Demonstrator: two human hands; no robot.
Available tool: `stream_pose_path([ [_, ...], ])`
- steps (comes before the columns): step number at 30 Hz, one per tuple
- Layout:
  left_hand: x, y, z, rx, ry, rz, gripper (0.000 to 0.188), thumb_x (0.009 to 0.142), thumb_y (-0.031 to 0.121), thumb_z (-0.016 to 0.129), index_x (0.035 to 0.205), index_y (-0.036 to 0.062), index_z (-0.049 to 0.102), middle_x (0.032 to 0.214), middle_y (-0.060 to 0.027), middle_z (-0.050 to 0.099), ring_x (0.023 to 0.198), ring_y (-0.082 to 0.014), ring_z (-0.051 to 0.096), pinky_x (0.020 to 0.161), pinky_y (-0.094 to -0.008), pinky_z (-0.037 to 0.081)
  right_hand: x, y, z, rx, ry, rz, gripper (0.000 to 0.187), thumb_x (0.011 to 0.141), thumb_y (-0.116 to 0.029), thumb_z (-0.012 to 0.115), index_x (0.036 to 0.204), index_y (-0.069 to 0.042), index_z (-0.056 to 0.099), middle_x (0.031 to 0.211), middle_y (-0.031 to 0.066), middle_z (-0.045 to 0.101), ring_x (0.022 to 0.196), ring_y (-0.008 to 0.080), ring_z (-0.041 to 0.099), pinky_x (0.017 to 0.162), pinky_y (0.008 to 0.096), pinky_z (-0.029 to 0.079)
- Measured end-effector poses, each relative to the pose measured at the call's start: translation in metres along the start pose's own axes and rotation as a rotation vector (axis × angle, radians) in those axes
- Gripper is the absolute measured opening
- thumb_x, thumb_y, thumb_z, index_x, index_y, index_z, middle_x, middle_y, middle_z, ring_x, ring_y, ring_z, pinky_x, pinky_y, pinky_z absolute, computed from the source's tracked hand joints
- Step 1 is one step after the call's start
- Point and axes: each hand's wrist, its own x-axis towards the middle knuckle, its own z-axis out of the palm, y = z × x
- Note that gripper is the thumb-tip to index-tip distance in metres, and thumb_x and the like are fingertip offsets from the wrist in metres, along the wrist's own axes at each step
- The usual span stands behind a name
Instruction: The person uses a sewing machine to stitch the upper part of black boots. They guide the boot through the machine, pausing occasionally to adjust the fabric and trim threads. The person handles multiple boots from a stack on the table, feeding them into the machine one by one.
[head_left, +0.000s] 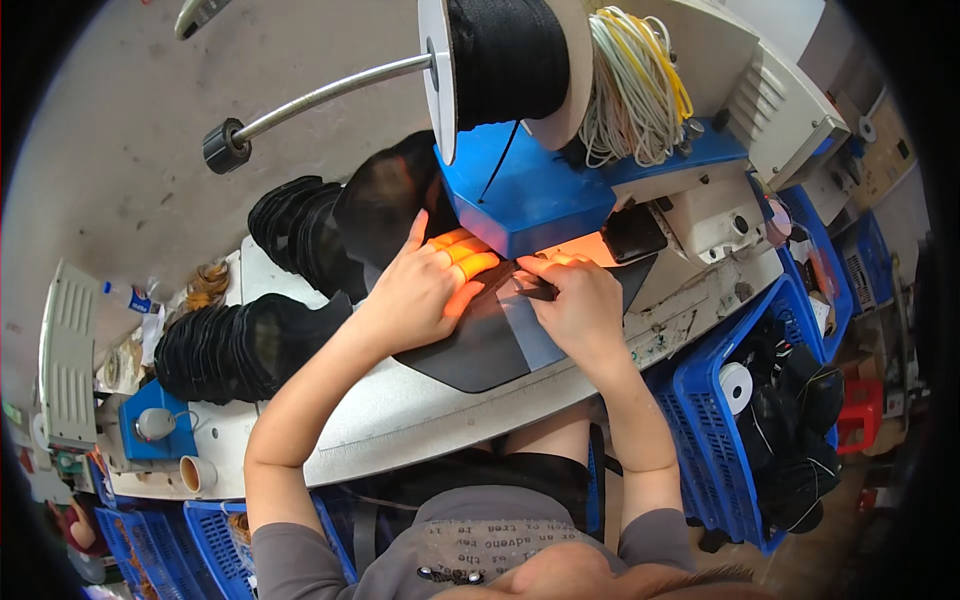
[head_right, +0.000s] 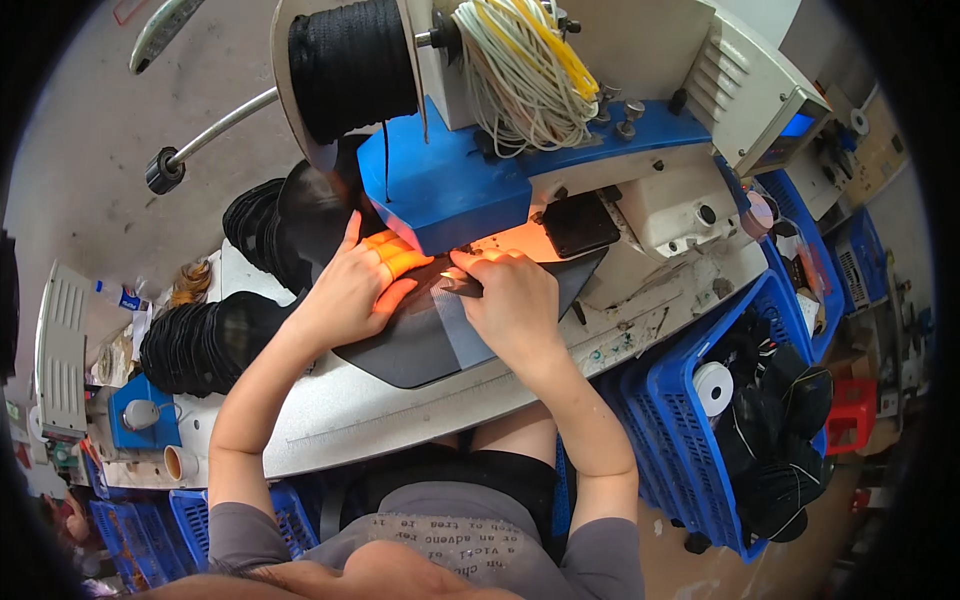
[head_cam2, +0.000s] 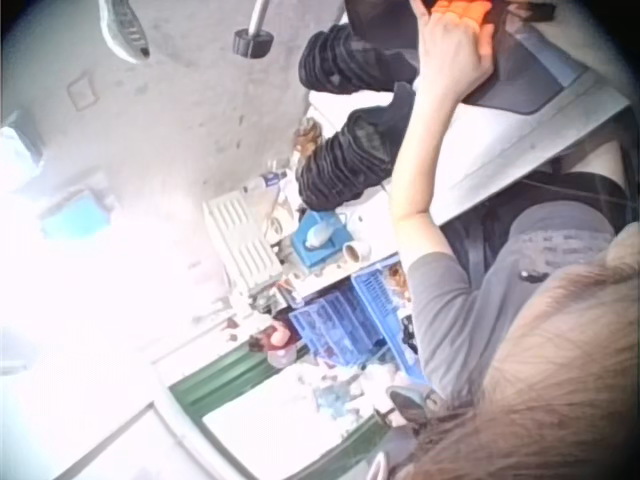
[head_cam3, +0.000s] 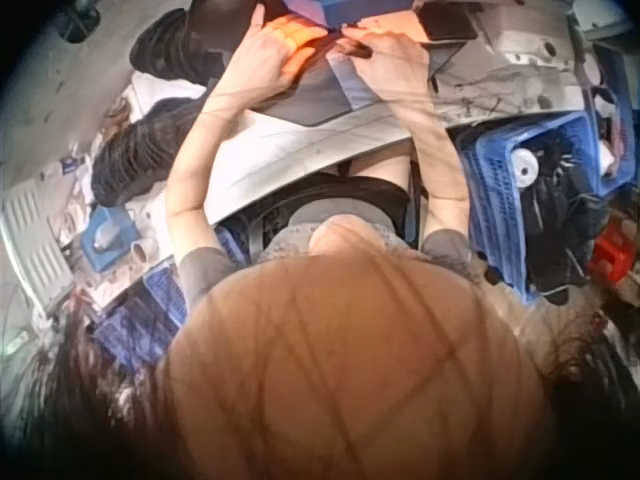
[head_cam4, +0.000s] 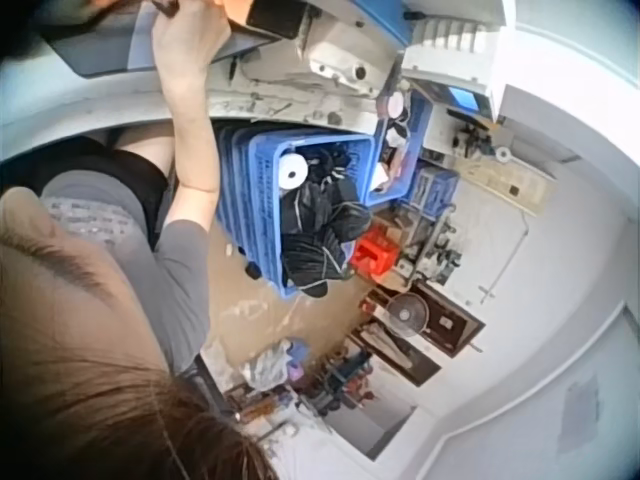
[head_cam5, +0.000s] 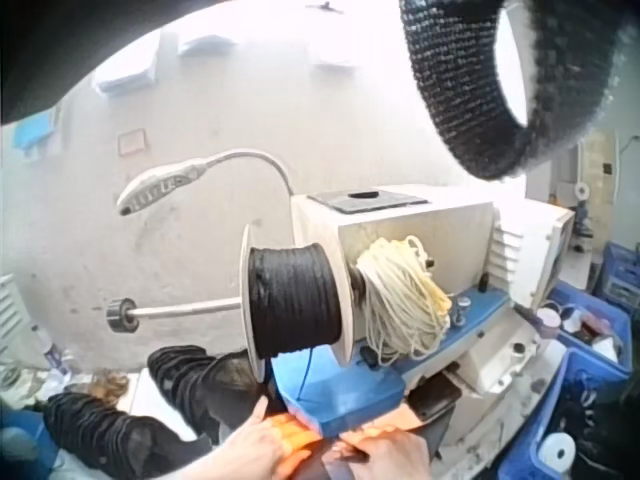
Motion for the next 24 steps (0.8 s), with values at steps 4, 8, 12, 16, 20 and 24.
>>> stream_pose_path([
  [4,0.009,-0.011,-0.006,-0.068,-0.074,0.060,0.031,0.088,0.017,0.062,0.116,0.0063,0.068,0.104,-0.0160,0.068,0.112,-0.0313,0.059,0.116,-0.0578,0.020,-0.004,0.006,0.000,0.008,0.051,0.010,0.024,0.076,-0.014,0.072,0.100,-0.010,0.075,0.082,0.0092,0.070,0.076,0.0277,0.066,0.069,0.0364,0.051],
  [8,0.010,-0.012,-0.008,-0.063,-0.043,0.049,0.032,0.083,0.016,0.067,0.114,0.0069,0.068,0.107,-0.0130,0.067,0.117,-0.0315,0.056,0.117,-0.0573,0.016,-0.014,0.007,-0.008,0.014,0.078,-0.013,0.026,0.071,-0.008,0.069,0.096,-0.008,0.074,0.078,0.0085,0.067,0.075,0.0273,0.065,0.067,0.0366,0.051],
  [12,0.007,-0.011,-0.011,-0.047,-0.052,0.010,0.030,0.085,0.018,0.067,0.113,0.0083,0.070,0.107,-0.0138,0.067,0.116,-0.0318,0.056,0.116,-0.0559,0.020,-0.020,0.012,-0.012,0.058,0.084,-0.044,0.029,0.064,-0.004,0.065,0.092,-0.007,0.072,0.078,0.0065,0.066,0.076,0.0264,0.064,0.066,0.0381,0.051],
  [16,0.009,-0.009,-0.014,-0.011,-0.090,0.008,0.029,0.085,0.021,0.067,0.112,0.0095,0.072,0.105,-0.0147,0.068,0.112,-0.0311,0.058,0.116,-0.0555,0.022,-0.021,0.015,-0.012,0.078,0.153,-0.113,0.024,0.070,-0.003,0.069,0.092,-0.005,0.074,0.071,0.0084,0.064,0.067,0.0255,0.062,0.057,0.0357,0.048],
  [20,0.008,-0.006,-0.015,0.037,-0.070,0.012,0.028,0.085,0.022,0.067,0.110,0.0103,0.073,0.099,-0.0135,0.068,0.105,-0.0305,0.061,0.115,-0.0557,0.025,-0.021,0.016,-0.010,0.094,0.194,-0.123,0.025,0.067,-0.002,0.068,0.091,-0.006,0.074,0.069,0.0078,0.063,0.065,0.0251,0.061,0.057,0.0363,0.047],
  [24,0.008,0.001,-0.015,0.075,-0.091,-0.026,0.027,0.084,0.021,0.067,0.108,0.0105,0.073,0.100,-0.0132,0.067,0.100,-0.0304,0.061,0.114,-0.0556,0.027,-0.023,0.018,-0.008,0.087,0.194,-0.113,0.024,0.067,-0.002,0.068,0.090,-0.006,0.074,0.069,0.0073,0.063,0.065,0.0255,0.061,0.057,0.0365,0.047],
])
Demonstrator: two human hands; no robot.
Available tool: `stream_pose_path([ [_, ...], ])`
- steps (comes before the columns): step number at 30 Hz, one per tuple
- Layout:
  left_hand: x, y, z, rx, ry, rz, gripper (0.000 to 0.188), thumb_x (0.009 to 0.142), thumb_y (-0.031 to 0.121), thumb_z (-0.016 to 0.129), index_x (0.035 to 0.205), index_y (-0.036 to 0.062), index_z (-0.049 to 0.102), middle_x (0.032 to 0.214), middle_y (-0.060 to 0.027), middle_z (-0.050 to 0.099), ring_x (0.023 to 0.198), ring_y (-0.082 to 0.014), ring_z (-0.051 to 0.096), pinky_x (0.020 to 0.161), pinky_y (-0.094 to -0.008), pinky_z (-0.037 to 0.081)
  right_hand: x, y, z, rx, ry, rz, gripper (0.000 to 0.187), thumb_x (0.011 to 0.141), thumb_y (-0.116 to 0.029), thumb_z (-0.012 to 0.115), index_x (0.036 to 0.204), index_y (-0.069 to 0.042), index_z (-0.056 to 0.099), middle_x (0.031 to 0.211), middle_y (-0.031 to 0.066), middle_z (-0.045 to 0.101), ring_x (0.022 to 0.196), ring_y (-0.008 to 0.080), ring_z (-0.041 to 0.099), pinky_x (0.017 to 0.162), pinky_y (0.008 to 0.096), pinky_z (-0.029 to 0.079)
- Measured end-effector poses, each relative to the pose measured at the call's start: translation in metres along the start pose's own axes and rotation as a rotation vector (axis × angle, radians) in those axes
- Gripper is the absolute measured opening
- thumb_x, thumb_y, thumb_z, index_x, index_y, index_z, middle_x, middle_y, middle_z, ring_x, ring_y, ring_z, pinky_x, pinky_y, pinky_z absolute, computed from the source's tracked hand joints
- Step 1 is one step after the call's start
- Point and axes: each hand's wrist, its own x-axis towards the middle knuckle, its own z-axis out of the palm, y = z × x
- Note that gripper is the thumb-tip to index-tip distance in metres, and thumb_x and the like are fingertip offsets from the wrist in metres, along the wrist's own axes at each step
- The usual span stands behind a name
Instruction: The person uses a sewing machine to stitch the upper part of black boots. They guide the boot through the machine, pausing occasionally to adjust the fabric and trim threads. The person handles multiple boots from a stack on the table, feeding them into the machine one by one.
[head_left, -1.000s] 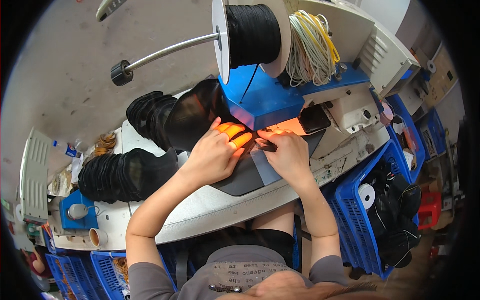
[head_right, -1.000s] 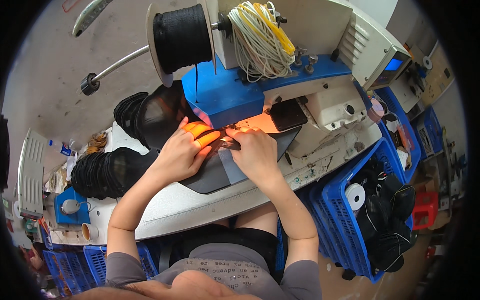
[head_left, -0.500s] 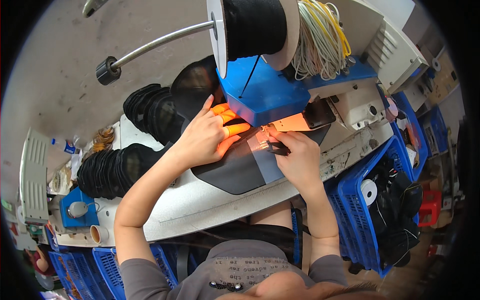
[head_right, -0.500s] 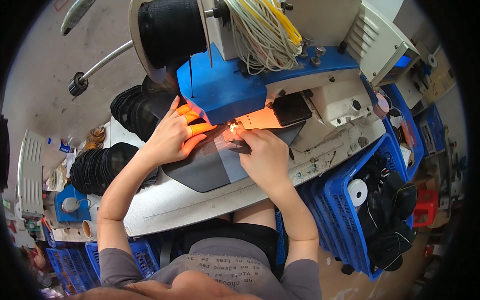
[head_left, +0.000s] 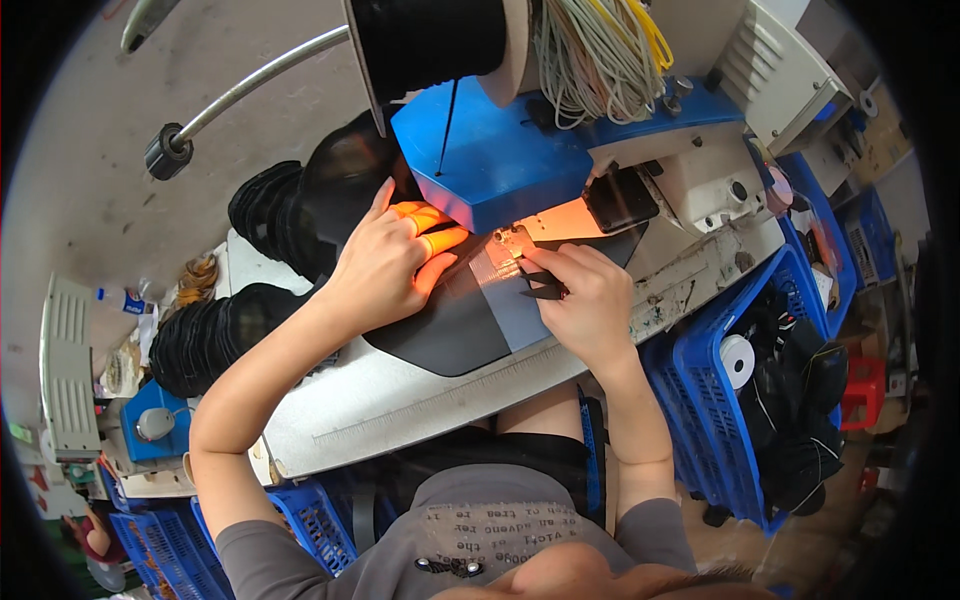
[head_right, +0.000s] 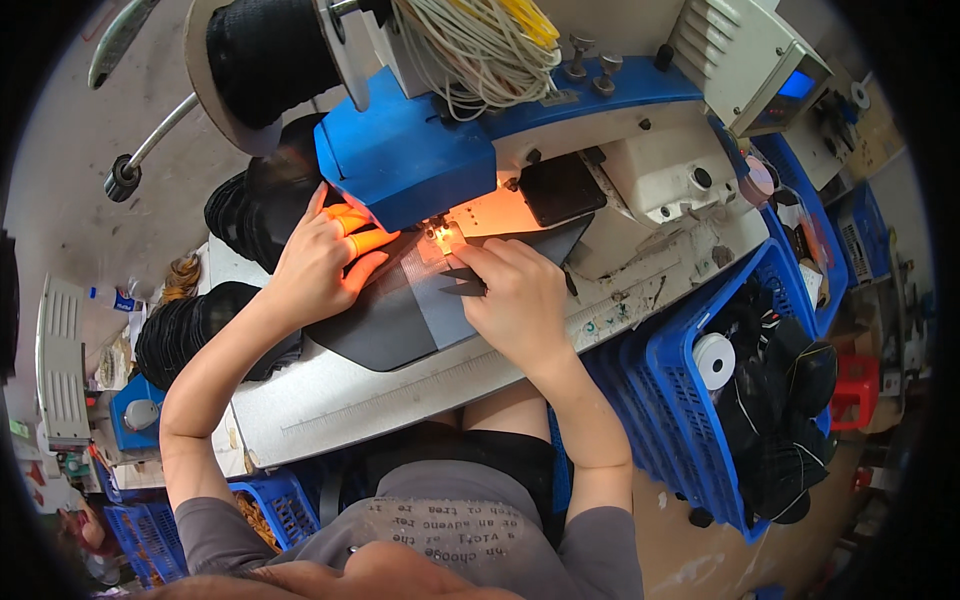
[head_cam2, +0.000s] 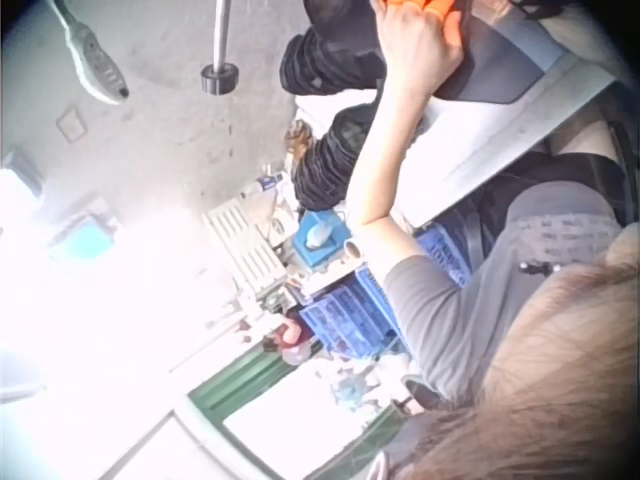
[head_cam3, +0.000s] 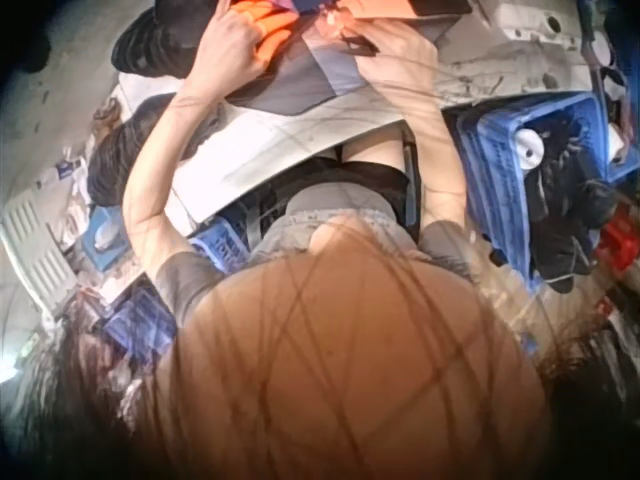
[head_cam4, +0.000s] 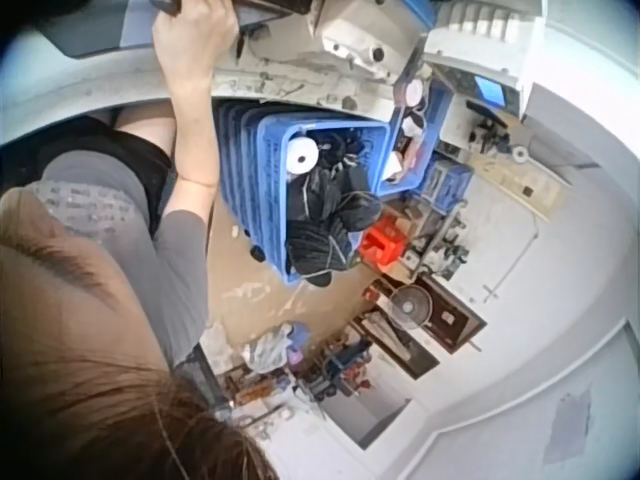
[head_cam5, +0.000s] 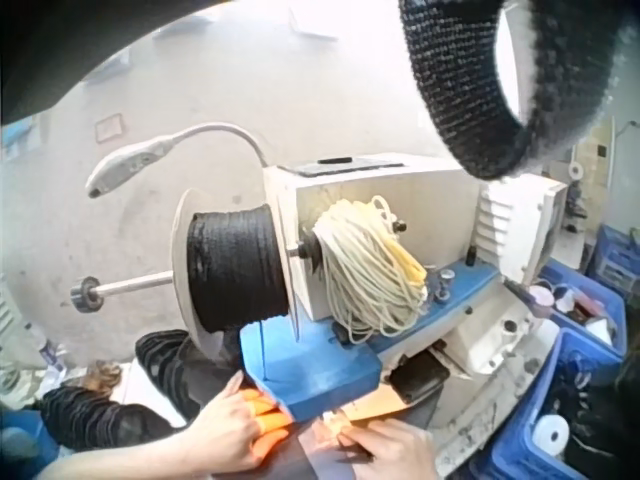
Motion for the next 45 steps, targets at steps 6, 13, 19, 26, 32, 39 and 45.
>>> stream_pose_path([
  [6,-0.001,0.023,0.009,-0.024,0.077,-0.118,0.028,0.083,0.017,0.069,0.108,0.0053,0.072,0.105,-0.0164,0.064,0.094,-0.0347,0.060,0.112,-0.0538,0.032,-0.001,0.000,0.000,0.029,-0.027,0.013,0.030,0.060,-0.004,0.065,0.089,-0.007,0.073,0.076,0.0064,0.064,0.073,0.0267,0.063,0.063,0.0376,0.051],
  [13,-0.006,0.049,0.009,-0.166,0.066,-0.183,0.031,0.084,0.003,0.060,0.114,-0.0026,0.059,0.103,-0.0249,0.059,0.087,-0.0434,0.060,0.092,-0.0497,0.049,0.000,0.000,-0.001,0.011,-0.006,-0.003,0.026,0.064,-0.003,0.067,0.089,-0.007,0.074,0.070,0.0062,0.064,0.069,0.0255,0.063,0.060,0.0359,0.050],
  [19,-0.008,0.054,0.000,-0.244,-0.045,-0.150,0.032,0.080,-0.006,0.056,0.111,-0.0042,0.057,0.109,-0.0284,0.057,0.090,-0.0453,0.060,0.085,-0.0481,0.051,0.001,-0.002,-0.005,0.082,-0.027,-0.125,0.033,0.062,-0.003,0.066,0.092,-0.010,0.075,0.069,0.0039,0.064,0.064,0.0230,0.060,0.060,0.0353,0.049],
  [26,-0.003,0.038,-0.011,-0.057,-0.237,0.002,0.042,0.076,-0.003,0.057,0.117,-0.0027,0.062,0.116,-0.0251,0.059,0.106,-0.0399,0.059,0.108,-0.0571,0.035,-0.004,-0.004,-0.004,0.053,-0.184,-0.236,0.041,0.055,-0.007,0.064,0.094,-0.013,0.074,0.069,0.0005,0.063,0.066,0.0196,0.061,0.062,0.0331,0.047],
  [32,-0.001,0.040,-0.032,0.310,-0.490,0.103,0.052,0.080,0.008,0.054,0.133,0.0045,0.055,0.129,-0.0158,0.056,0.111,-0.0287,0.058,0.093,-0.0440,0.043,-0.007,0.000,0.003,0.031,-0.110,-0.273,0.039,0.053,-0.006,0.061,0.090,-0.011,0.073,0.066,0.0014,0.060,0.062,0.0205,0.060,0.057,0.0334,0.044],
  [39,-0.012,0.022,-0.019,0.351,-0.264,0.266,0.050,0.084,0.018,0.057,0.133,0.0077,0.056,0.121,-0.0091,0.062,0.088,-0.0219,0.058,0.074,-0.0326,0.041,-0.007,0.003,0.002,0.046,-0.094,-0.304,0.039,0.052,-0.007,0.062,0.089,-0.010,0.072,0.064,0.0008,0.058,0.059,0.0207,0.057,0.055,0.0334,0.043],
  [45,-0.014,0.017,-0.014,0.316,-0.156,0.288,0.047,0.086,0.022,0.051,0.130,0.0064,0.060,0.120,-0.0080,0.065,0.078,-0.0180,0.054,0.072,-0.0312,0.040,-0.008,0.002,0.004,0.070,-0.076,-0.284,0.039,0.051,-0.007,0.062,0.088,-0.009,0.072,0.063,0.0009,0.058,0.059,0.0205,0.057,0.053,0.0333,0.042],
])
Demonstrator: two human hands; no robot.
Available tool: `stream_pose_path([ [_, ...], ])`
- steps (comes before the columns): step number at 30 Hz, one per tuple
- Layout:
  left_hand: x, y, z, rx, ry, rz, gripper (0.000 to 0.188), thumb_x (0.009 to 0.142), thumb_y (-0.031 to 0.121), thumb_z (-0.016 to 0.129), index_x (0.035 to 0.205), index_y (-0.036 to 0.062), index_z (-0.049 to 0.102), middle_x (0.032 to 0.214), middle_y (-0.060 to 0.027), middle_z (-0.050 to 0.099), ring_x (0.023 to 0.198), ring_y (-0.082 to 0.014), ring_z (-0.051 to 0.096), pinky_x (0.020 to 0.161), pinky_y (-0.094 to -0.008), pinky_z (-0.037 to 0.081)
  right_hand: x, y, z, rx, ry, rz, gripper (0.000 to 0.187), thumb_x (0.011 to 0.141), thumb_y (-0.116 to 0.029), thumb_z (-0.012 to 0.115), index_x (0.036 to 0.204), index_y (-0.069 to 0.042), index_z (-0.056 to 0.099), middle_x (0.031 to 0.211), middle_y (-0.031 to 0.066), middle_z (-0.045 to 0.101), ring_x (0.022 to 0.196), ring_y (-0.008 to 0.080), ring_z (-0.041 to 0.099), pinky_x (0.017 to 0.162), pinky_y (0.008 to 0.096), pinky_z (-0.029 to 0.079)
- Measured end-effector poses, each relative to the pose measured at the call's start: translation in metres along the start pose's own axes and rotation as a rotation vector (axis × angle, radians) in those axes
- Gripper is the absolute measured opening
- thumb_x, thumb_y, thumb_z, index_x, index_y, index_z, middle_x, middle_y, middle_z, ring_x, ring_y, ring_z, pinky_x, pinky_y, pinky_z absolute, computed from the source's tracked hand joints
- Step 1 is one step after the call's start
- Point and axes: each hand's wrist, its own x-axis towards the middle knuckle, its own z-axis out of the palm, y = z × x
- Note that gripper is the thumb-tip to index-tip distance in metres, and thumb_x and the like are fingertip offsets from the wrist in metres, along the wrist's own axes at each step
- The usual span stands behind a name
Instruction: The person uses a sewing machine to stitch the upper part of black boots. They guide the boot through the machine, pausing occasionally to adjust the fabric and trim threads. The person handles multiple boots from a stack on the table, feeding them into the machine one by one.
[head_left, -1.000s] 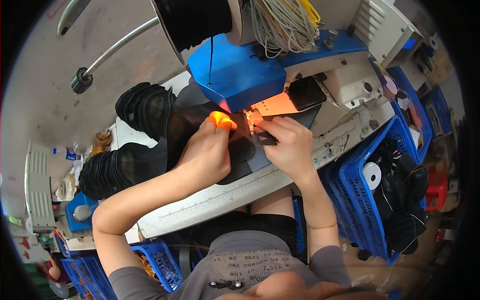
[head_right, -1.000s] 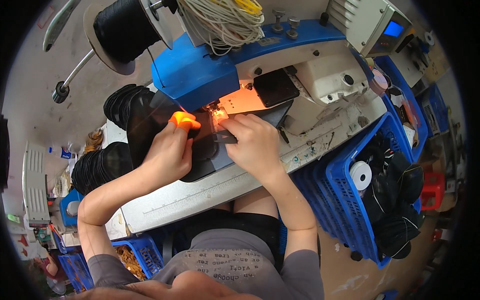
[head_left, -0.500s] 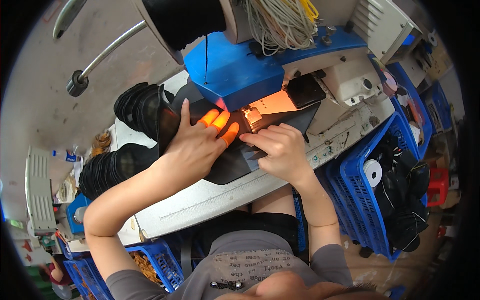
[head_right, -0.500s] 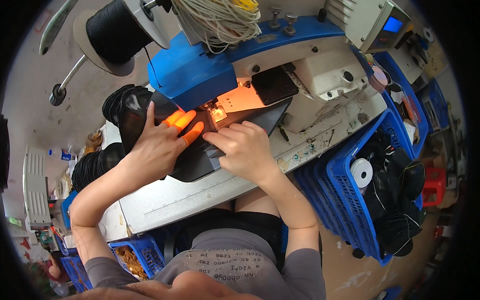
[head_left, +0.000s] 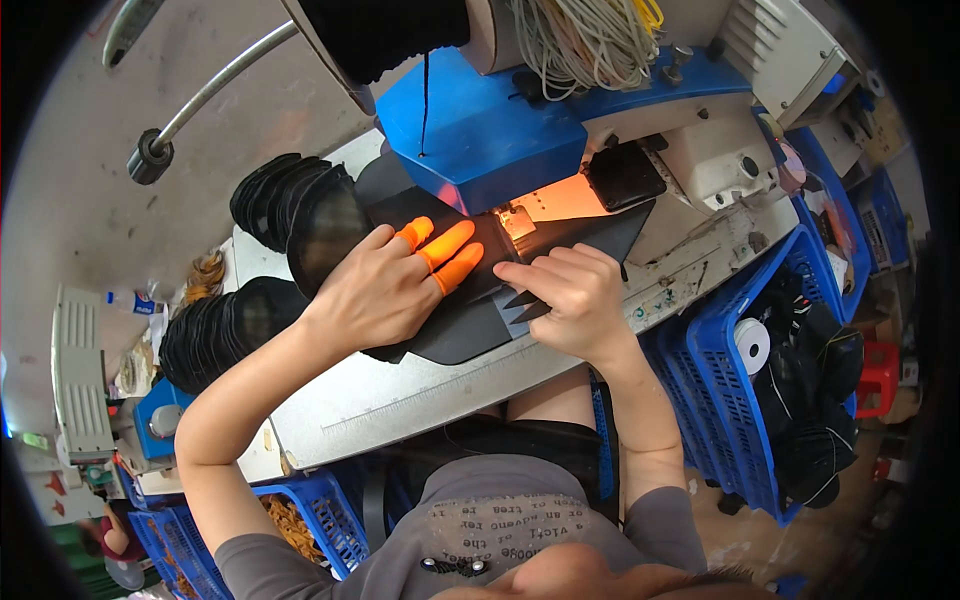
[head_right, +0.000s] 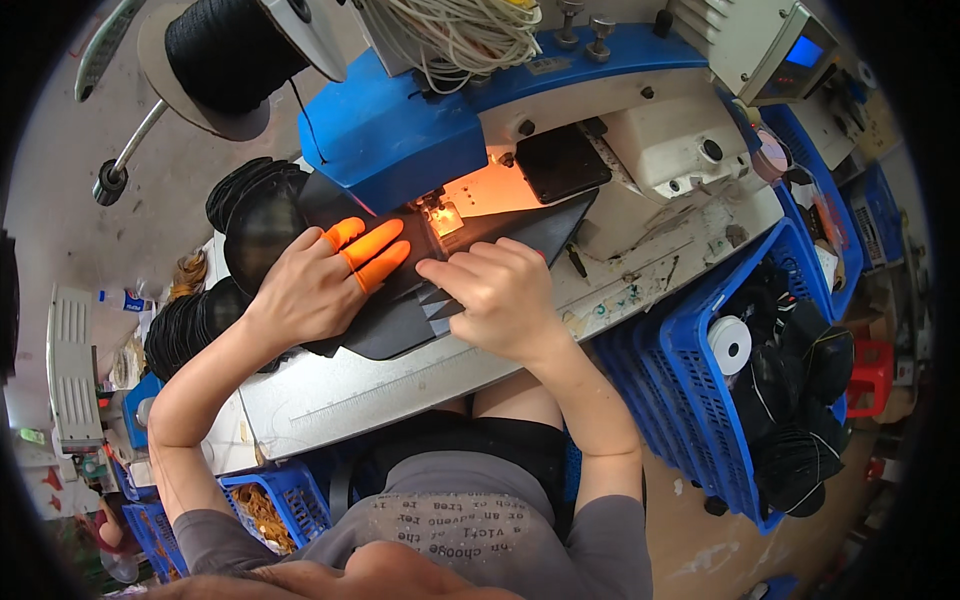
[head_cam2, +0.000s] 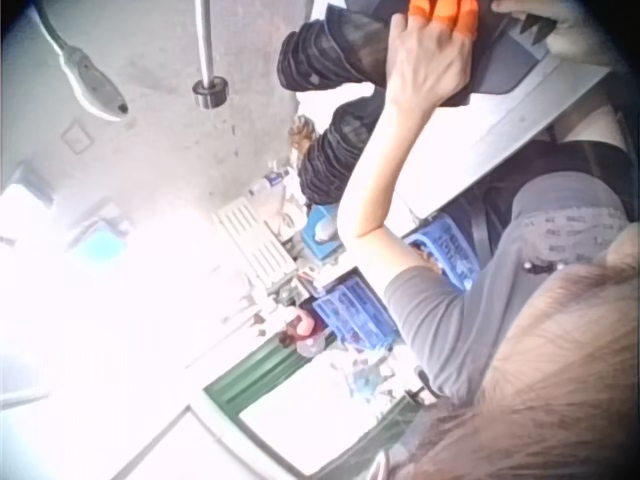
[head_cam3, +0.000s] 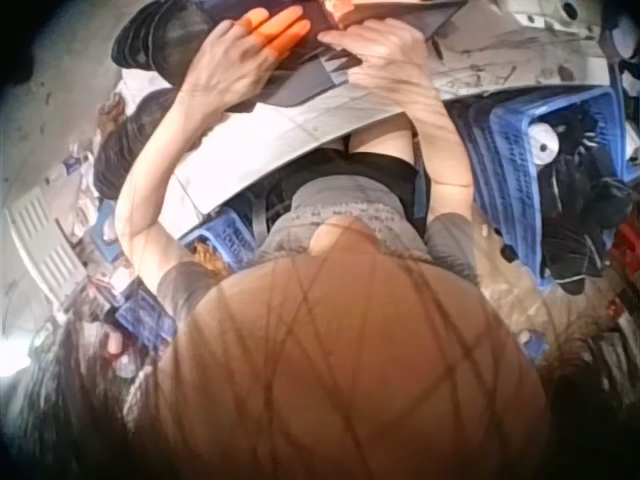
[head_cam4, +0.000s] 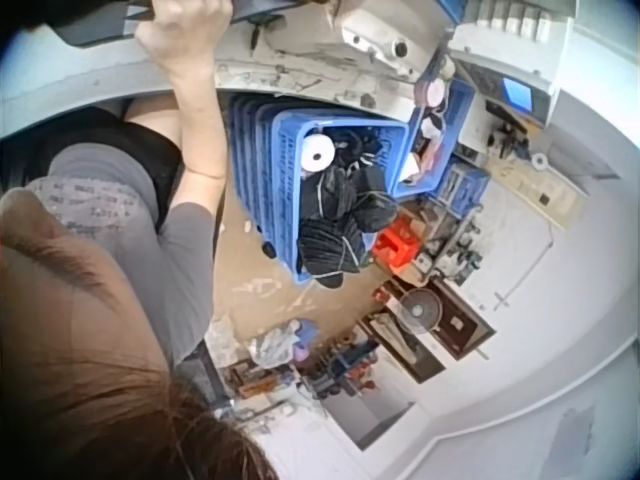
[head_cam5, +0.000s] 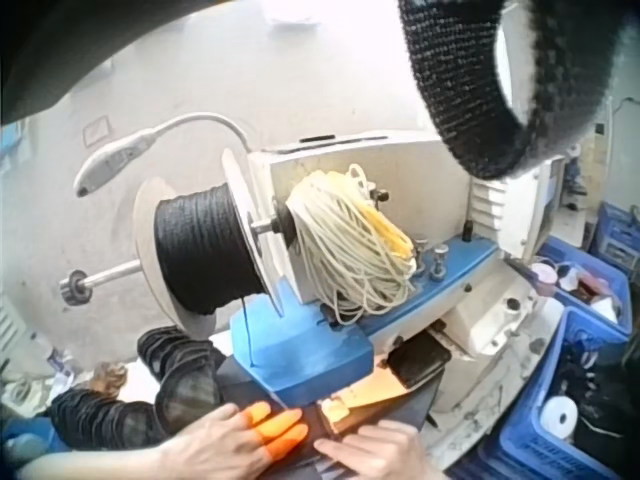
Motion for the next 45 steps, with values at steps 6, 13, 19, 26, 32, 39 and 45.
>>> stream_pose_path([
  [6,0.001,-0.005,-0.001,-0.021,-0.088,-0.044,0.048,0.083,0.022,0.055,0.130,0.0138,0.062,0.086,-0.0027,0.064,0.077,-0.0190,0.054,0.073,-0.0311,0.040,0.001,0.000,0.001,0.011,-0.001,0.011,0.040,0.050,-0.006,0.062,0.089,-0.009,0.073,0.064,0.0017,0.059,0.059,0.0206,0.057,0.053,0.0334,0.041],
  [13,0.007,-0.014,0.006,0.068,-0.032,-0.055,0.050,0.082,0.021,0.058,0.131,0.0259,0.061,0.071,-0.0009,0.057,0.077,-0.0190,0.054,0.072,-0.0309,0.039,-0.001,0.000,-0.004,-0.026,0.000,0.010,0.041,0.050,-0.006,0.062,0.090,-0.008,0.072,0.063,0.0022,0.057,0.057,0.0214,0.055,0.051,0.0348,0.039],
  [19,0.010,-0.022,0.006,0.095,-0.032,-0.071,0.057,0.079,0.017,0.058,0.134,0.0308,0.057,0.107,-0.0022,0.068,0.086,-0.0190,0.056,0.077,-0.0303,0.042,-0.006,0.009,-0.012,0.018,0.068,0.050,0.043,0.049,-0.002,0.061,0.090,-0.006,0.072,0.062,0.0036,0.060,0.055,0.0225,0.055,0.050,0.0345,0.039],
  [26,0.009,-0.026,0.008,0.113,-0.040,-0.087,0.054,0.080,0.017,0.058,0.132,0.0297,0.060,0.116,-0.0047,0.065,0.089,-0.0206,0.055,0.076,-0.0314,0.044,-0.007,0.010,-0.013,0.030,0.075,0.067,0.044,0.049,-0.001,0.059,0.091,-0.005,0.072,0.064,0.0044,0.062,0.056,0.0231,0.056,0.051,0.0341,0.040],
  [32,0.012,-0.015,0.003,0.096,-0.032,-0.175,0.056,0.079,0.017,0.061,0.134,0.0242,0.058,0.103,-0.0048,0.069,0.092,-0.0243,0.060,0.082,-0.0320,0.044,-0.008,0.012,-0.011,0.037,0.099,0.070,0.043,0.050,-0.003,0.059,0.091,-0.006,0.072,0.064,0.0043,0.062,0.056,0.0234,0.057,0.051,0.0343,0.041],
  [39,0.018,0.023,0.001,0.148,-0.053,-0.414,0.047,0.081,0.018,0.065,0.128,0.0169,0.061,0.105,-0.0144,0.068,0.086,-0.0290,0.061,0.080,-0.0350,0.047,-0.006,0.011,-0.010,0.035,0.104,0.076,0.041,0.051,-0.003,0.059,0.090,-0.006,0.072,0.065,0.0045,0.063,0.057,0.0234,0.058,0.051,0.0346,0.042],
  [45,0.036,0.054,-0.001,0.175,-0.032,-0.612,0.035,0.084,0.018,0.063,0.117,0.0090,0.067,0.109,-0.0172,0.067,0.081,-0.0332,0.062,0.076,-0.0363,0.049,-0.007,0.010,-0.010,0.034,0.106,0.085,0.041,0.051,-0.002,0.058,0.089,-0.007,0.072,0.066,0.0043,0.063,0.057,0.0232,0.058,0.052,0.0345,0.042],
])
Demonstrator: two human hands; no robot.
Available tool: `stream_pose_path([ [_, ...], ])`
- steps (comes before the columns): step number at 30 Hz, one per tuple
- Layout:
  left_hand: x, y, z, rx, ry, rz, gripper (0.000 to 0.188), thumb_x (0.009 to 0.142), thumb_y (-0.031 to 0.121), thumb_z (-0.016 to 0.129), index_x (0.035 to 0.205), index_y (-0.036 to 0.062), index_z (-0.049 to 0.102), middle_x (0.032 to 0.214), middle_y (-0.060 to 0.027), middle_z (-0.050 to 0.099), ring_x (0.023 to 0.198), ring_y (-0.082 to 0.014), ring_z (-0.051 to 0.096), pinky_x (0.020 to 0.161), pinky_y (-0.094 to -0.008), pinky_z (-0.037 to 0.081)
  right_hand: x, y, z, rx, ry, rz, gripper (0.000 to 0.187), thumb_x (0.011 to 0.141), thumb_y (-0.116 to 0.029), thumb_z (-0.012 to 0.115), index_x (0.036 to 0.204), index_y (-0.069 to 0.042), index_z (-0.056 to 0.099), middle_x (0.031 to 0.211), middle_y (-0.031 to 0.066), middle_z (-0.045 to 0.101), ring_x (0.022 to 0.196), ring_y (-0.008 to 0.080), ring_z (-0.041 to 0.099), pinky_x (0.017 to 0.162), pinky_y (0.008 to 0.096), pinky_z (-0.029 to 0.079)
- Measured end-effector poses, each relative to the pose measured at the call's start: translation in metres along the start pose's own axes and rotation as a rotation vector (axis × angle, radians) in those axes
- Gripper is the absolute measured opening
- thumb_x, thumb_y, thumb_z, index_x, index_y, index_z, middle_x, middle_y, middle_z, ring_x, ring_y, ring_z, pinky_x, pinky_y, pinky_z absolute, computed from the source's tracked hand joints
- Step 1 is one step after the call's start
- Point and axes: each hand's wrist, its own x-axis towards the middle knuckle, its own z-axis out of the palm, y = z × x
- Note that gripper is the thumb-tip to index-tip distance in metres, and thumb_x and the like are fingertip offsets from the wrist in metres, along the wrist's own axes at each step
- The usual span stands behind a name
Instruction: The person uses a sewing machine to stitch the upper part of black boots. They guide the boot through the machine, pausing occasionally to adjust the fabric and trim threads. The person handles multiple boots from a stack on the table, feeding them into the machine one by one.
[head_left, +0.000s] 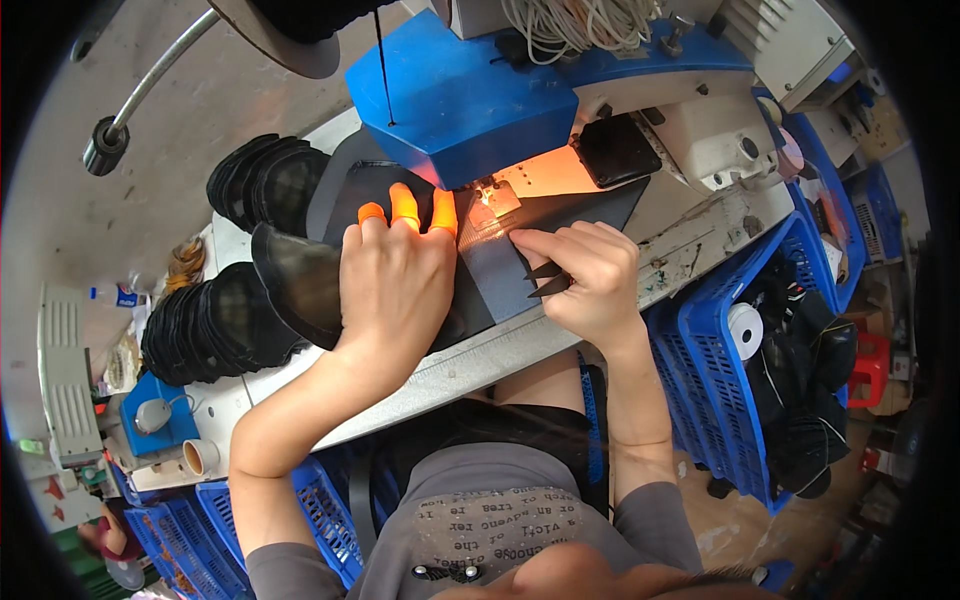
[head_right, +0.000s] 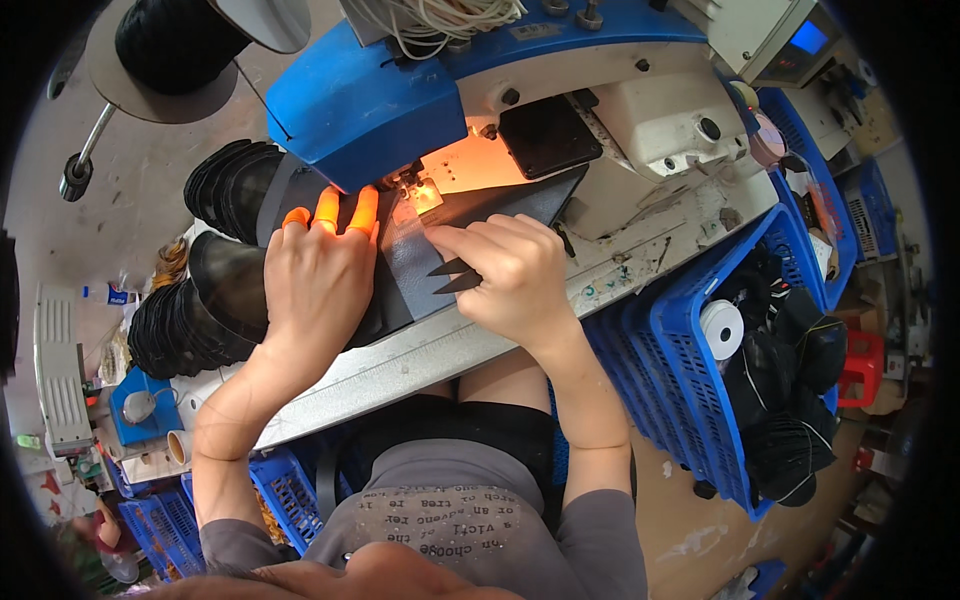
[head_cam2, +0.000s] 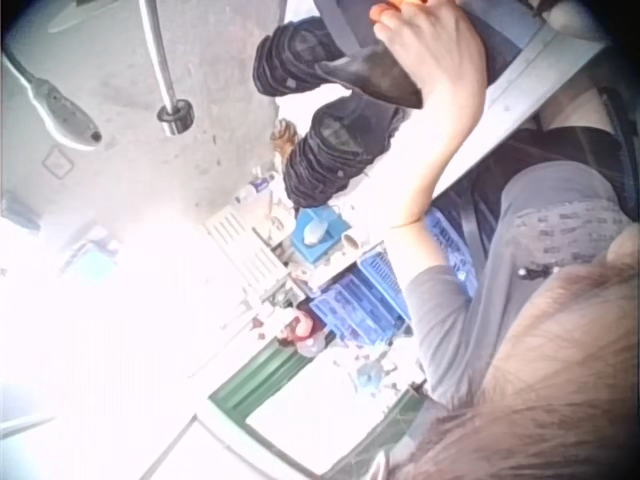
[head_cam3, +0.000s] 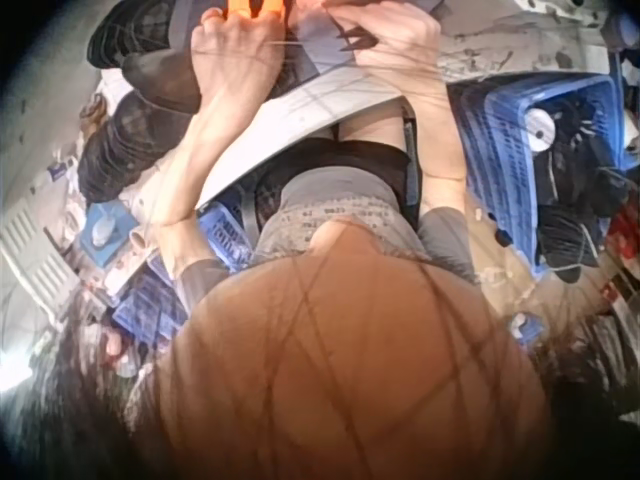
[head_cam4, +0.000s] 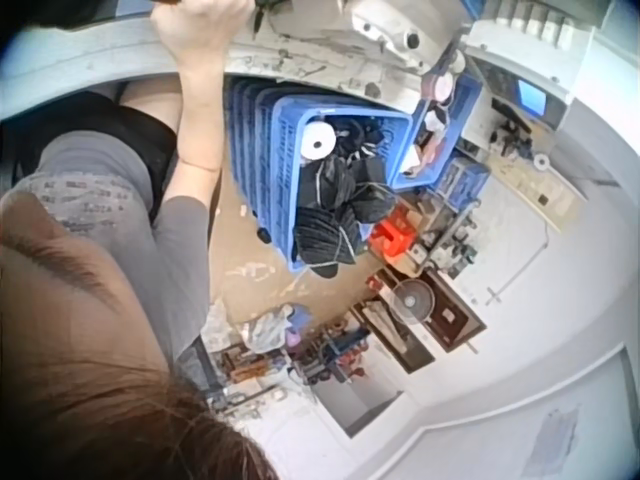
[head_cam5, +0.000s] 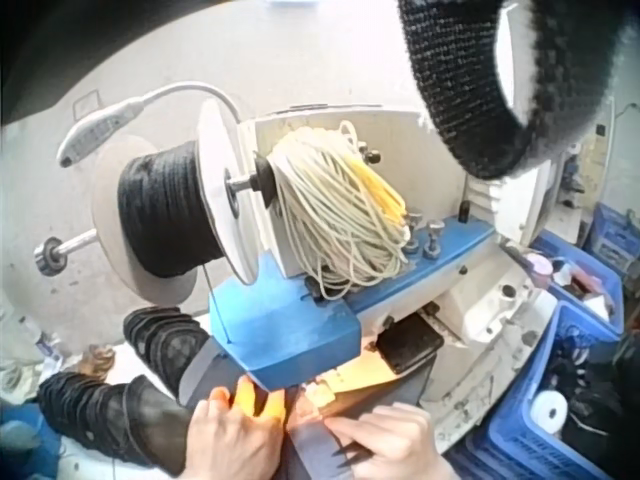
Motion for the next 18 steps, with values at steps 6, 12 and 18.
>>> stream_pose_path([
  [6,0.006,0.007,0.000,-0.014,-0.017,-0.068,0.031,0.084,0.016,0.063,0.113,0.0071,0.068,0.106,-0.0162,0.067,0.080,-0.0318,0.062,0.072,-0.0366,0.048,-0.001,0.000,-0.004,0.010,-0.032,0.030,0.038,0.052,-0.001,0.059,0.088,-0.005,0.072,0.067,0.0045,0.065,0.060,0.0237,0.060,0.054,0.0347,0.044],
  [12,0.007,-0.006,0.017,0.047,0.050,-0.076,0.025,0.081,0.019,0.065,0.104,0.0089,0.070,0.098,-0.0125,0.066,0.075,-0.0261,0.059,0.068,-0.0354,0.044,0.009,-0.015,-0.020,0.113,-0.207,0.156,0.028,0.071,0.001,0.068,0.099,-0.002,0.067,0.078,0.0123,0.064,0.066,0.0274,0.059,0.063,0.0370,0.047],
  [18,-0.006,-0.006,0.007,-0.013,0.079,-0.144,0.031,0.090,0.025,0.061,0.112,0.0060,0.068,0.108,-0.0168,0.066,0.081,-0.0303,0.061,0.073,-0.0380,0.047,0.019,-0.028,-0.028,-0.167,-0.257,0.053,0.035,0.081,-0.008,0.066,0.115,-0.003,0.060,0.081,0.0123,0.059,0.078,0.0294,0.062,0.075,0.0397,0.051],
])
